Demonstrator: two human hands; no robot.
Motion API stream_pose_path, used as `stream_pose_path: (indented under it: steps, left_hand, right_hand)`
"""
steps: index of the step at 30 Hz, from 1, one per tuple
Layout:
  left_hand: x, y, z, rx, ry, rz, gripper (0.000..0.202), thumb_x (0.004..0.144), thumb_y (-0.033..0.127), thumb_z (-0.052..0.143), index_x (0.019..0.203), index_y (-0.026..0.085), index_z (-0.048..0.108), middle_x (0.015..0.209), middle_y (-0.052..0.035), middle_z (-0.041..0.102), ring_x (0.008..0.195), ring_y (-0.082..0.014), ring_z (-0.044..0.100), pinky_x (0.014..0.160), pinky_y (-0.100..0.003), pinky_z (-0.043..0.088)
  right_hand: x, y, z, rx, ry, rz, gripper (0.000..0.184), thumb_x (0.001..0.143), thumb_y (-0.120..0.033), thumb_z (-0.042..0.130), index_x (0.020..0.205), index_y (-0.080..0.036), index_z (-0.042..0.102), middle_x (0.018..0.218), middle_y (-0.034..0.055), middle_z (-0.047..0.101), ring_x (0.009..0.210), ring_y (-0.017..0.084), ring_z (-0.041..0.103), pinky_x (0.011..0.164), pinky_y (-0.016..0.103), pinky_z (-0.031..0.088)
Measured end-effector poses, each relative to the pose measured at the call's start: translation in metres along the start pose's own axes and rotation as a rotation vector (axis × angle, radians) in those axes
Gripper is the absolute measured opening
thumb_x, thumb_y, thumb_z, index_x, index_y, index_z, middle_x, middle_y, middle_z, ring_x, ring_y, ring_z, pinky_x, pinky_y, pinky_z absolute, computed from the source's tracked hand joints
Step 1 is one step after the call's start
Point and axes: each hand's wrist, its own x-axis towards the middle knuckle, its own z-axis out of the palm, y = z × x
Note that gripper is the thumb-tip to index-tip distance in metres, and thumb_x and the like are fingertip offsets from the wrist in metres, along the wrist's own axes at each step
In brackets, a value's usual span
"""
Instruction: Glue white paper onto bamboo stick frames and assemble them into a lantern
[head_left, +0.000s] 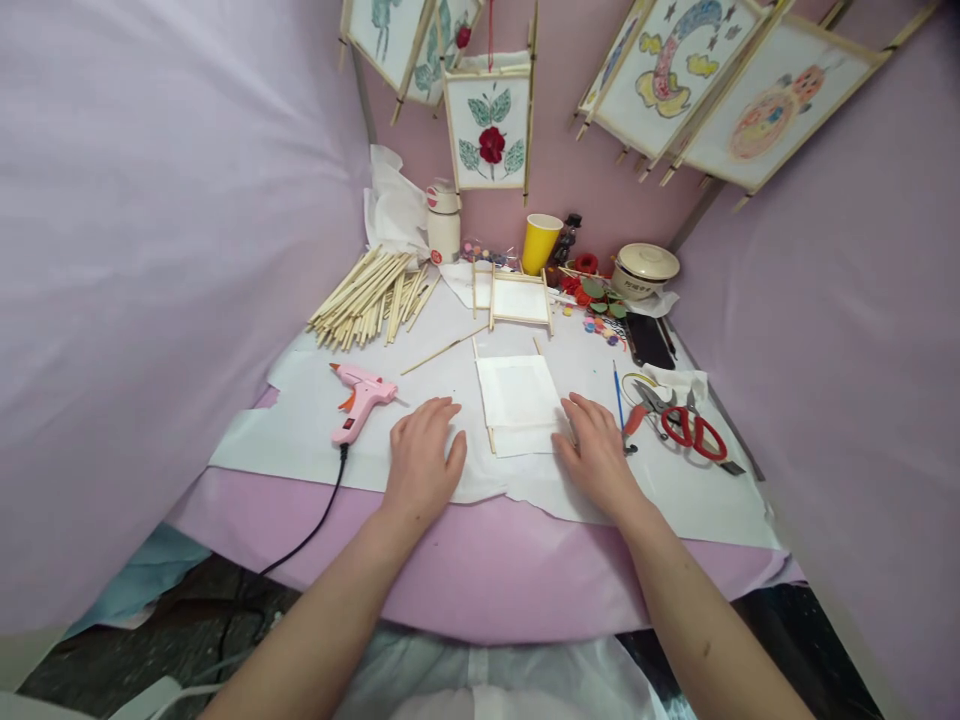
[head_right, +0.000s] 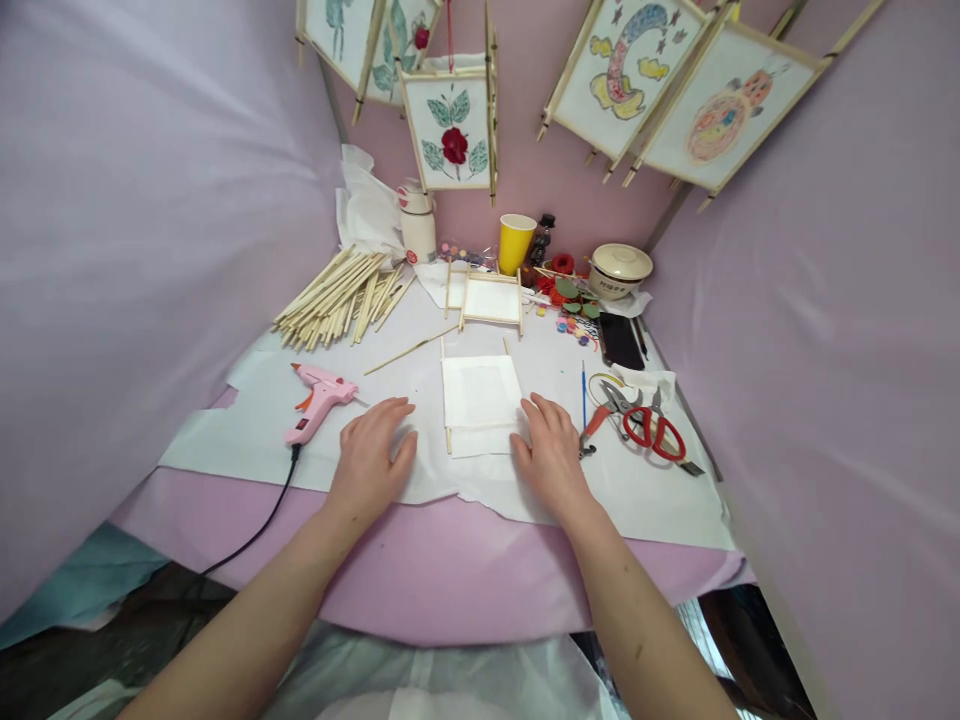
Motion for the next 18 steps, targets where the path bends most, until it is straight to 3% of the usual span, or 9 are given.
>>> stream_pose_path:
  steps: [5, 9, 13, 18]
  left_hand:
    - [-0.008, -0.029, -0.041, 0.201, 0.211, -0.249, 0.031, 0.088, 0.030, 0.052, 0.117, 0.019, 0.059, 0.118, -0.0114, 0.062, 0.115, -0.0309, 0.054, 0.097, -0.048, 0.041]
    - [-0.013, -0.060, -0.066, 0.382, 0.146, -0.470, 0.045, 0.084, 0.038, 0.055, 0.121, 0.012, 0.057, 0.111, -0.0159, 0.062, 0.108, -0.0367, 0.055, 0.089, -0.050, 0.045]
    - [-0.010, -0.080, -0.069, 0.354, -0.015, -0.454, 0.041, 0.086, 0.042, 0.051, 0.109, 0.012, 0.063, 0.099, -0.0131, 0.064, 0.096, -0.0320, 0.059, 0.087, -0.044, 0.047]
    - [-0.011, -0.085, -0.066, 0.256, 0.056, -0.455, 0.036, 0.086, 0.047, 0.051, 0.097, 0.017, 0.067, 0.087, -0.0078, 0.063, 0.087, -0.0268, 0.060, 0.078, -0.038, 0.047]
  right_hand:
    - [-0.003, 0.009, 0.004, 0.001, 0.032, 0.002, 0.047, 0.091, -0.031, 0.049, 0.135, -0.017, 0.049, 0.142, 0.0131, 0.049, 0.129, 0.032, 0.041, 0.106, 0.054, 0.037]
    - [-0.004, 0.008, 0.002, -0.003, 0.051, 0.011, 0.046, 0.090, -0.031, 0.051, 0.134, -0.019, 0.050, 0.140, 0.0122, 0.050, 0.128, 0.033, 0.042, 0.103, 0.055, 0.038]
    - [-0.003, 0.004, -0.004, 0.017, 0.071, 0.030, 0.044, 0.089, -0.031, 0.052, 0.132, -0.018, 0.052, 0.139, 0.0125, 0.051, 0.127, 0.033, 0.042, 0.103, 0.055, 0.038]
    - [-0.008, -0.002, -0.017, 0.155, 0.164, 0.028, 0.038, 0.091, -0.030, 0.052, 0.127, -0.020, 0.055, 0.135, 0.0124, 0.054, 0.126, 0.029, 0.045, 0.106, 0.053, 0.036]
